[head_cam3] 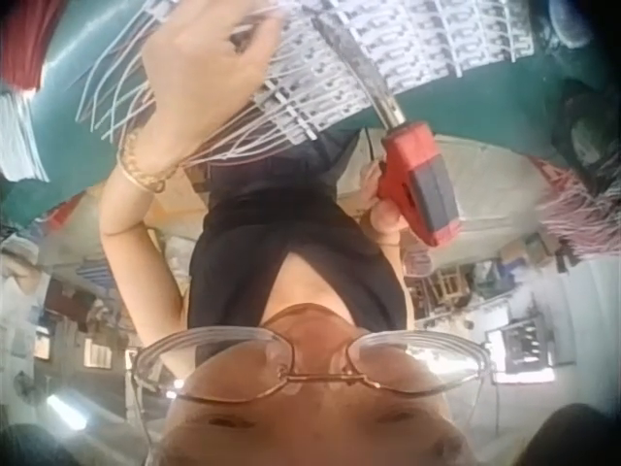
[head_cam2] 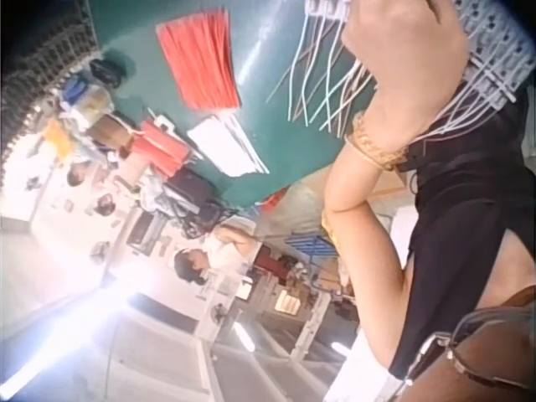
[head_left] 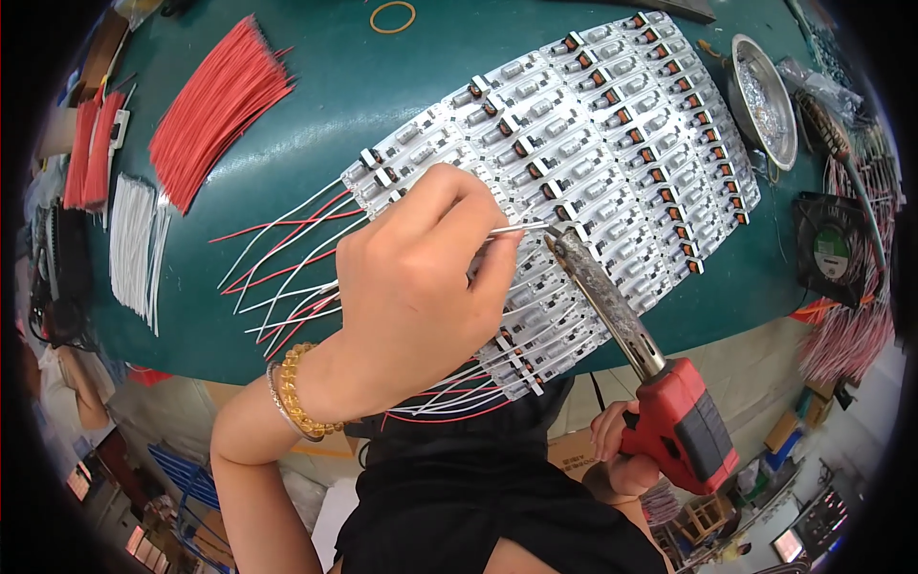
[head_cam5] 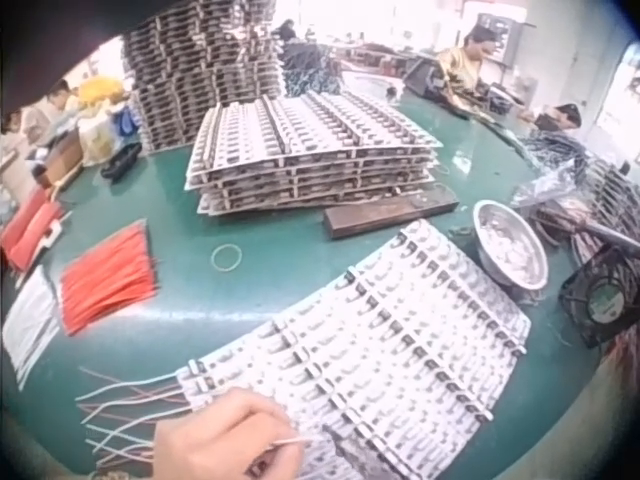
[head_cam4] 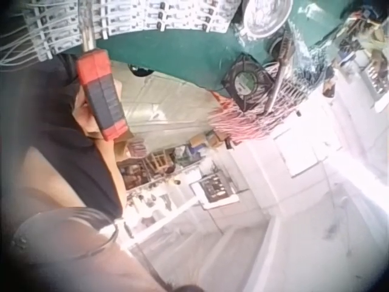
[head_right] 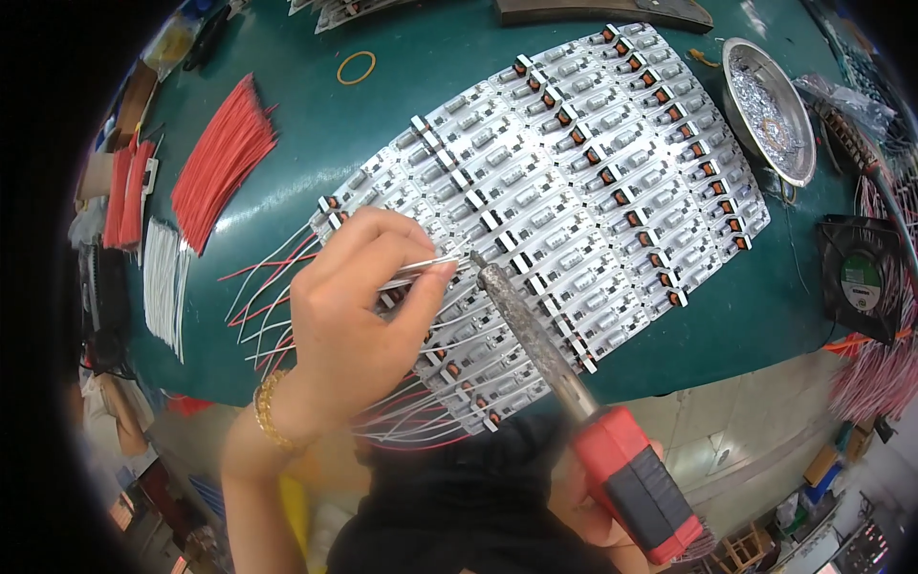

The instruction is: The person solders white and red wires onto an array of circuit boards using a soldering tool.

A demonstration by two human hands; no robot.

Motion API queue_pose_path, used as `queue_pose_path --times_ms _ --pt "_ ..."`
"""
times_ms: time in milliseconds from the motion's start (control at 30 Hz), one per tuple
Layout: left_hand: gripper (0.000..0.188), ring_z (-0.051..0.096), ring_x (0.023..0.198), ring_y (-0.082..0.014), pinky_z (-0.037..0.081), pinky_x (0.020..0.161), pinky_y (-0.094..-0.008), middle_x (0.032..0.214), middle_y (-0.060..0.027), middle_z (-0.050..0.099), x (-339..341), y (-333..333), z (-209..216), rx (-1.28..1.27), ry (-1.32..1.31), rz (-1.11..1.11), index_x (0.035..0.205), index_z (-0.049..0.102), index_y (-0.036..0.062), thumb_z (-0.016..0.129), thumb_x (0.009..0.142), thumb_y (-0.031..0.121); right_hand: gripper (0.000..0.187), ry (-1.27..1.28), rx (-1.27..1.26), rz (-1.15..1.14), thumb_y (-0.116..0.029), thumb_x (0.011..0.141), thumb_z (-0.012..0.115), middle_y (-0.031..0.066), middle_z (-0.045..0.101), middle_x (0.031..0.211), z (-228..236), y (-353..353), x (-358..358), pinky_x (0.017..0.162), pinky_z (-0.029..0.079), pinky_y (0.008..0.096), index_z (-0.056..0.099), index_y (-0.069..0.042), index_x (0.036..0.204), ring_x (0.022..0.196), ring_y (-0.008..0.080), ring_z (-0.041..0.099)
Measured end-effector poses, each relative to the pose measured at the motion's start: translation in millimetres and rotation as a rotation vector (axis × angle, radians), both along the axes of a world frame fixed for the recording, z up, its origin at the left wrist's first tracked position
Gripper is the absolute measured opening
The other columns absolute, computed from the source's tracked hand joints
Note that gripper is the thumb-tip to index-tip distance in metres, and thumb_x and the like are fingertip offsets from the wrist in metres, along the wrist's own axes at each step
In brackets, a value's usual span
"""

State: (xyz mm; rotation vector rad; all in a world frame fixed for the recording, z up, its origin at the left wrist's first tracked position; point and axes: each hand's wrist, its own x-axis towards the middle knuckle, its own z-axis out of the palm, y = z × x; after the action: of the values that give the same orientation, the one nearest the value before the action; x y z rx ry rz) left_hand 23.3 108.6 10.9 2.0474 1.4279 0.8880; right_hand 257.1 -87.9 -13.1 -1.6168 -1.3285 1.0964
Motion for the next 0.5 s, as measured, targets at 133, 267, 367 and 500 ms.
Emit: queue_pose_path --times_ms 133,267,367,500 --pt "0.011 0.065 0.07 -0.0232 0.051 0.062 -0.031 0.085 -0.0101 0.065 -0.7 -0.5 -1.5 0.01 0.014 0.009 0.08 0.066 -0.0004 0.075 0.074 -0.003 0.012 0.178 -0.054 0.023 -0.015 0.064 0.062 0.0065 0.055 0.066 8.0 9.3 3.5 0.048 0.039 0.0353 0.058 -0.01 0.074 0.054 0.03 0.053" --pt "0.011 0.065 0.069 -0.0237 0.05 0.061 -0.0309 0.084 -0.0096 0.064 0.0 -0.6 -0.7 0.02 0.028 0.016 0.08 0.065 0.0 0.074 0.074 -0.003 0.014 -0.092 -0.023 0.035 -0.014 0.065 0.06 0.008 0.055 0.067 11.9 7.1 2.1 0.05 0.041 0.0359 0.06 -0.008 0.078 0.058 0.0312 0.055" --pt "0.01 0.065 0.069 -0.0237 0.05 0.061 -0.031 0.084 -0.0095 0.064 1.1 -0.7 1.4 0.015 0.037 0.021 0.08 0.066 0.0001 0.074 0.075 -0.002 0.02 0.063 0.082 0.037 -0.026 0.072 0.066 0.0083 0.055 0.068 0.8 -0.2 14.8 0.053 0.04 0.0352 0.059 -0.008 0.077 0.062 0.0303 0.056" --pt "0.009 0.064 0.069 -0.0246 0.05 0.06 -0.0318 0.083 -0.0096 0.064 2.2 -1.2 1.5 -0.001 0.043 0.023 0.08 0.066 0.0001 0.073 0.076 -0.001 0.093 0.132 0.108 0.101 -0.074 0.08 0.06 -0.0054 0.044 0.053 -7.8 2.8 11.1 0.045 0.035 0.0242 0.047 0.001 0.133 0.045 0.0093 0.044"
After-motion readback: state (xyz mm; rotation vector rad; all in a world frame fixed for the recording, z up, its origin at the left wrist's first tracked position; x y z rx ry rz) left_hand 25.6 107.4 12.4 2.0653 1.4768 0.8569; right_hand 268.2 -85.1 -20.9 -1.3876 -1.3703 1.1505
